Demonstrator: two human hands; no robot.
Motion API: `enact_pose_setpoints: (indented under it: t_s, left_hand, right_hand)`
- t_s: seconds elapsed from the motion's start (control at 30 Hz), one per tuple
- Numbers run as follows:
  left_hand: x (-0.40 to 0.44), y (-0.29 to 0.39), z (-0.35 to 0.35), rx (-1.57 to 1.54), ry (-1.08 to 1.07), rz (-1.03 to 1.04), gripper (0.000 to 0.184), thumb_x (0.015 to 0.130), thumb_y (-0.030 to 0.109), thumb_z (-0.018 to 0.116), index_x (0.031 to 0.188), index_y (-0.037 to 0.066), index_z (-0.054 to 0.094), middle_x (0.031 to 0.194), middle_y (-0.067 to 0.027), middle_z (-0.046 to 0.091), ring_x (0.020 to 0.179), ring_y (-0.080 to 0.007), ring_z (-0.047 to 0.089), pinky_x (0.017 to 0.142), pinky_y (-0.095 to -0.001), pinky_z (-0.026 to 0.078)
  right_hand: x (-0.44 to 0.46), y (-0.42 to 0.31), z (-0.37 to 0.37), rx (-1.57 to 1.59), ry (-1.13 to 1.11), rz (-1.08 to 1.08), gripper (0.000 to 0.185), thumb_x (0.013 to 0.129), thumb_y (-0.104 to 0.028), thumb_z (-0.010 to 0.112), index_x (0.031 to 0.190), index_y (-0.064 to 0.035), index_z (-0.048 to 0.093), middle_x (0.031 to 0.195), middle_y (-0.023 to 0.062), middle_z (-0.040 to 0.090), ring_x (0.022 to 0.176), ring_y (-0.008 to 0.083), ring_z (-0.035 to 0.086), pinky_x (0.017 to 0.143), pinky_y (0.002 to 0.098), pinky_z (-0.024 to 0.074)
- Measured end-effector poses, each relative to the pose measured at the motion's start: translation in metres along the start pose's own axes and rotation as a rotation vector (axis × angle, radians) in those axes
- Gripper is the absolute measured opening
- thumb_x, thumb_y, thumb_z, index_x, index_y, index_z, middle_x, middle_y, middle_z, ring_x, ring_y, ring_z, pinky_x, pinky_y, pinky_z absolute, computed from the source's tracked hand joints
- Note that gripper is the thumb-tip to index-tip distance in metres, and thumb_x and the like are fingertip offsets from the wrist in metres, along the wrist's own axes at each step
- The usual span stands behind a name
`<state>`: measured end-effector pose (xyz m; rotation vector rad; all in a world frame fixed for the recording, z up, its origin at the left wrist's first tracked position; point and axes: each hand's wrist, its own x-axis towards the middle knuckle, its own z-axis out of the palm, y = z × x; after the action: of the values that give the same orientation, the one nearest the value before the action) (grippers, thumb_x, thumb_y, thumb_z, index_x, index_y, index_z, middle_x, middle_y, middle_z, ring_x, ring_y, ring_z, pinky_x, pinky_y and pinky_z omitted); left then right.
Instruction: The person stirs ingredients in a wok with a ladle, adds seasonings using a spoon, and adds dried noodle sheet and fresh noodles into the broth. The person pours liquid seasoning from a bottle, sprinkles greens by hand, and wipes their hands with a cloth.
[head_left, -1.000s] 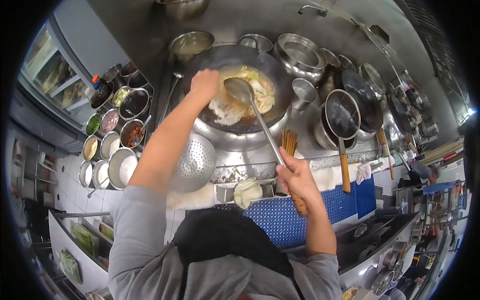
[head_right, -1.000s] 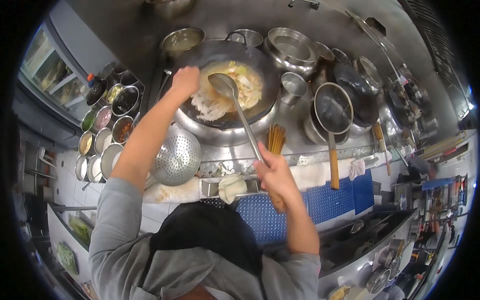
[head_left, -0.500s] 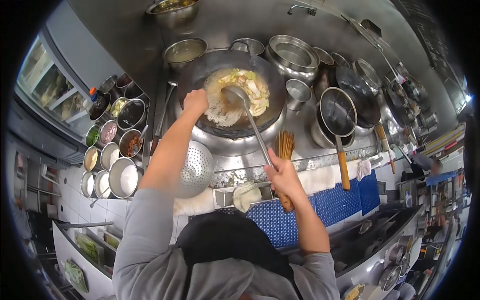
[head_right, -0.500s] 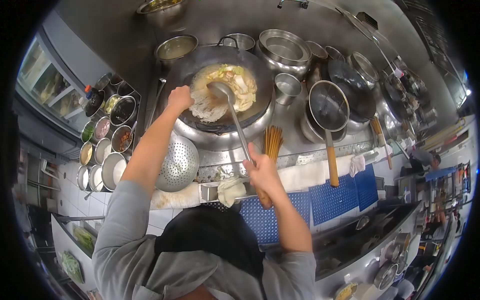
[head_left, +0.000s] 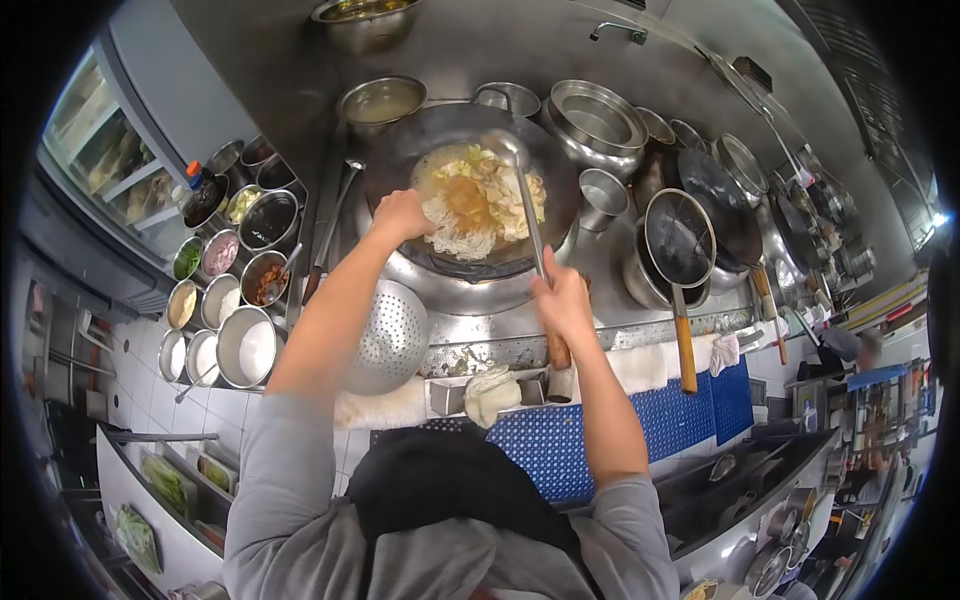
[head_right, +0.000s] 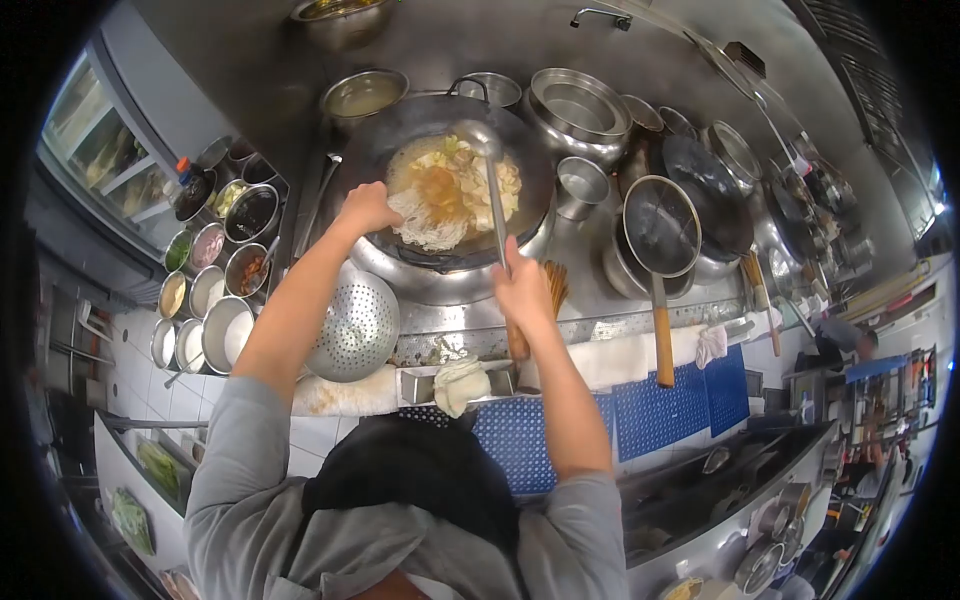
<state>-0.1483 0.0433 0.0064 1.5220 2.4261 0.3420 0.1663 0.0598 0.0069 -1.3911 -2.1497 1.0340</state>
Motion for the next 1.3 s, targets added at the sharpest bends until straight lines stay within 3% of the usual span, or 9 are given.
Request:
enact_pose_setpoints:
  t_s: [0.07,0.1,0.3,0.43,0.57,0.83,0.93,1.17,1.3]
  left_hand:
    - [0.000,-0.001,0.000,0.005,-0.014,0.009,0.048,0.067,0.030,0.081,0.099,-0.004,0.072,0.103,-0.0265,0.072,0.102,-0.0394,0.070,0.092,-0.0439,0.056]
    - [0.000,0.001,0.001,0.008,-0.012,0.006,0.047,0.067,0.027,0.080,0.101,-0.004,0.072,0.105,-0.0261,0.072,0.103,-0.0396,0.069,0.093,-0.0437,0.056]
    - [-0.002,0.004,-0.001,0.031,0.003,0.040,0.038,0.072,0.021,0.076,0.103,-0.001,0.073,0.106,-0.0246,0.072,0.104,-0.0393,0.069,0.093,-0.0437,0.056]
    - [0.005,-0.007,0.009,0.078,0.033,0.088,0.041,0.074,0.027,0.076,0.100,-0.004,0.071,0.104,-0.0260,0.072,0.101,-0.0401,0.070,0.091,-0.0457,0.056]
    - [0.013,-0.007,0.018,0.101,-0.014,0.099,0.041,0.076,0.027,0.076,0.103,-0.004,0.070,0.105,-0.0256,0.071,0.102,-0.0402,0.069,0.091,-0.0465,0.056]
    - [-0.002,0.007,0.004,0.186,0.056,0.106,0.046,0.079,0.037,0.076,0.108,0.001,0.070,0.107,-0.0207,0.073,0.102,-0.0369,0.070,0.089,-0.0451,0.056]
    - [-0.008,0.008,0.002,0.208,0.027,0.110,0.046,0.079,0.039,0.077,0.106,0.001,0.072,0.105,-0.0200,0.073,0.101,-0.0362,0.071,0.089,-0.0441,0.057]
    - [-0.001,-0.009,0.013,0.223,0.041,0.121,0.043,0.079,0.038,0.077,0.104,0.003,0.073,0.103,-0.0183,0.073,0.099,-0.0350,0.070,0.092,-0.0430,0.056]
    - [-0.026,-0.013,0.028,0.126,0.360,0.331,0.032,0.083,0.030,0.073,0.100,0.003,0.072,0.097,-0.0161,0.072,0.096,-0.0347,0.067,0.088,-0.0446,0.054]
  right_hand:
    - [0.026,0.018,0.014,-0.200,0.152,-0.190,0.056,0.090,-0.016,0.064,0.143,0.0003,0.051,0.083,0.0294,0.068,0.075,0.0394,0.071,0.076,0.0444,0.0539]
    - [0.022,0.002,0.009,-0.214,0.050,-0.084,0.061,0.088,-0.020,0.068,0.143,-0.0004,0.050,0.087,0.0294,0.068,0.089,0.0370,0.071,0.084,0.0438,0.0515]
    - [-0.010,-0.003,-0.005,0.064,-0.004,0.040,0.060,0.090,-0.015,0.066,0.146,-0.0012,0.049,0.069,0.0129,0.066,0.057,0.0207,0.065,0.056,0.0370,0.0526]
    - [-0.010,-0.004,0.008,0.214,0.149,0.118,0.063,0.090,-0.010,0.064,0.147,0.0056,0.043,0.061,0.0099,0.062,0.046,0.0185,0.061,0.047,0.0338,0.0504]
    - [-0.023,0.007,0.033,0.466,0.013,0.151,0.071,0.088,-0.001,0.063,0.153,0.0052,0.035,0.064,0.0013,0.057,0.045,0.0107,0.053,0.041,0.0281,0.0426]
    - [-0.069,-0.013,0.001,0.506,-0.095,0.125,0.068,0.089,-0.001,0.062,0.152,0.0050,0.037,0.065,0.0001,0.056,0.045,0.0090,0.050,0.042,0.0265,0.0417]
    - [-0.040,0.016,0.009,0.200,-0.095,0.075,0.063,0.088,-0.008,0.065,0.148,-0.0010,0.047,0.075,0.0107,0.068,0.050,0.0143,0.059,0.049,0.0309,0.0494]
    - [-0.039,0.009,-0.010,0.136,-0.122,0.069,0.063,0.085,-0.010,0.069,0.145,-0.0019,0.051,0.072,0.0149,0.066,0.050,0.0172,0.059,0.057,0.0344,0.0516]
    - [-0.077,0.011,-0.042,0.076,-0.057,-0.035,0.062,0.085,-0.009,0.068,0.144,-0.0025,0.052,0.070,0.0127,0.064,0.049,0.0166,0.058,0.053,0.0323,0.0503]
